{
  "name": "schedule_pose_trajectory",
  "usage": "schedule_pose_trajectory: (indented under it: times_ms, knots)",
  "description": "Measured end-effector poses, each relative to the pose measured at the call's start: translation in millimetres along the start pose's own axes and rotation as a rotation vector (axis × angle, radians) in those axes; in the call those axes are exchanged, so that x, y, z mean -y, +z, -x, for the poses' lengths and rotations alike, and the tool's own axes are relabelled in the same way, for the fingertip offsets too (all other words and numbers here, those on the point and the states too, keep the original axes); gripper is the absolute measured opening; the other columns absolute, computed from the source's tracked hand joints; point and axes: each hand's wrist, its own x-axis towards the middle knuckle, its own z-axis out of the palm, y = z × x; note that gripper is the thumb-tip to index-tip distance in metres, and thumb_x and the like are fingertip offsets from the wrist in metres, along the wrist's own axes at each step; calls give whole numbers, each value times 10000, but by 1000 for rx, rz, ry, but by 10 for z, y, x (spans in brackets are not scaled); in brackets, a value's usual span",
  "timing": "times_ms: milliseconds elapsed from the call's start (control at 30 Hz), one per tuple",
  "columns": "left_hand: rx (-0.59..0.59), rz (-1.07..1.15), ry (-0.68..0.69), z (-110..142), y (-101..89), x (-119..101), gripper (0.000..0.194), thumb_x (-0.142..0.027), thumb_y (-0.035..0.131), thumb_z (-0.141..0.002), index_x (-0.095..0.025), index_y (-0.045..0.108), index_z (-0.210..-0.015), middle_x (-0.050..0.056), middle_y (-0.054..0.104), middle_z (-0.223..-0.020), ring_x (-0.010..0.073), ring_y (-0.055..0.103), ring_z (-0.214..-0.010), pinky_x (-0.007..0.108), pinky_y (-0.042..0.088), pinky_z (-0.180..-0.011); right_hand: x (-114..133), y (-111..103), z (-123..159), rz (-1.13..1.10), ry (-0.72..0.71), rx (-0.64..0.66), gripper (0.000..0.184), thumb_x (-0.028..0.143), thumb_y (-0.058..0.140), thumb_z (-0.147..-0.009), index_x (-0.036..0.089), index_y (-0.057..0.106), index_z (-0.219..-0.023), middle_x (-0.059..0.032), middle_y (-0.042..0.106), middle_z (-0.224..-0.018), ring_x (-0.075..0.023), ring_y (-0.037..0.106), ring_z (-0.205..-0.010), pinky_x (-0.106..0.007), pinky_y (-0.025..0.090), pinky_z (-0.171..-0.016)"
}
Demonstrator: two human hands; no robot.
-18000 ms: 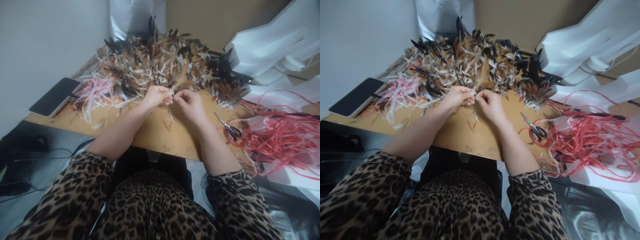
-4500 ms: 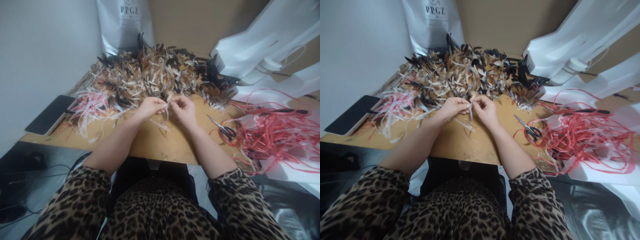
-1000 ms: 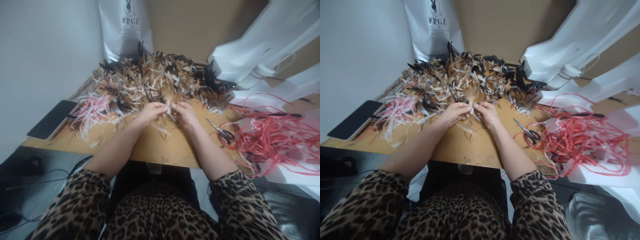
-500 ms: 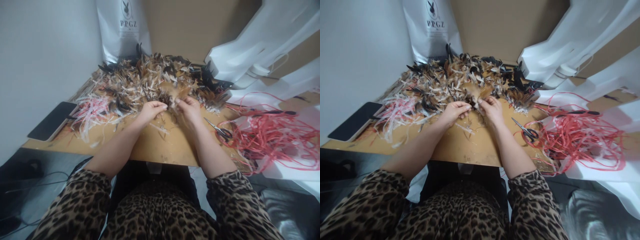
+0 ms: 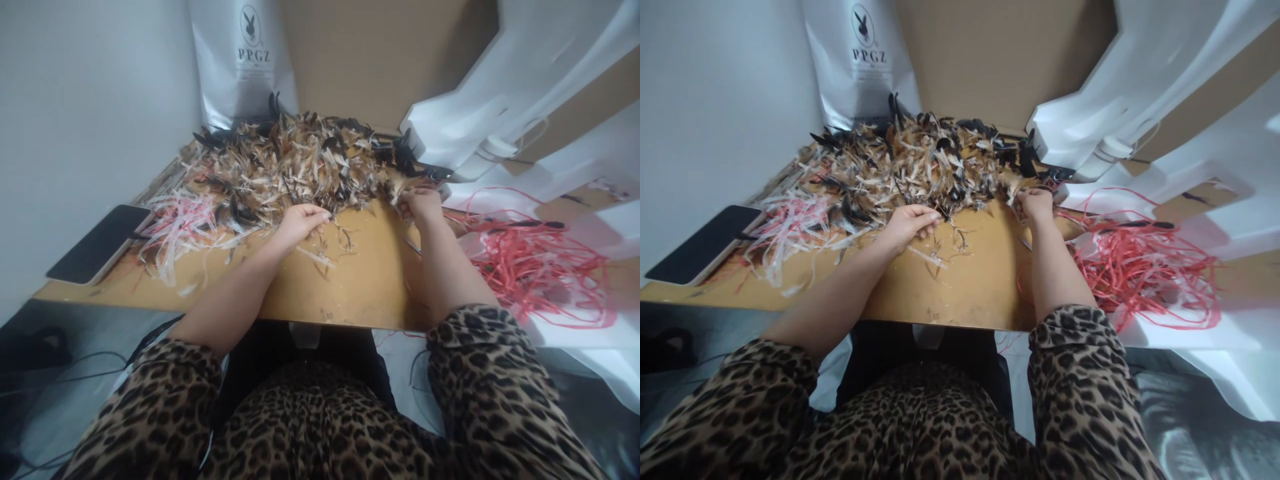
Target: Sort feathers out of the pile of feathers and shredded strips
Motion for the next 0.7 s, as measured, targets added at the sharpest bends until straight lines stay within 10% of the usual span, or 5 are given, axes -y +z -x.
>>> schedule_pose_trajectory:
  times_ms: [400,700]
  knots:
    - [-119,202,11,-111,-108,32,202,-283,752,-691,-120,676,-782,13,670,-693,28,518,-453,148,319,-382,-227,212,-124,504,-58,-26,65,89,616,-628,147,634,-604,-50,586,-490,-156,552,-499,-278,465,-528]
    - [-186,237,50,-110,-129,-20,208,-310,737,-716,-131,651,-779,-9,646,-662,14,478,-421,149,297,-369,-27,78,232,289,-333,-119,321,219,586,-698,132,598,-1007,-98,674,-880,-200,635,-721,-355,529,-684]
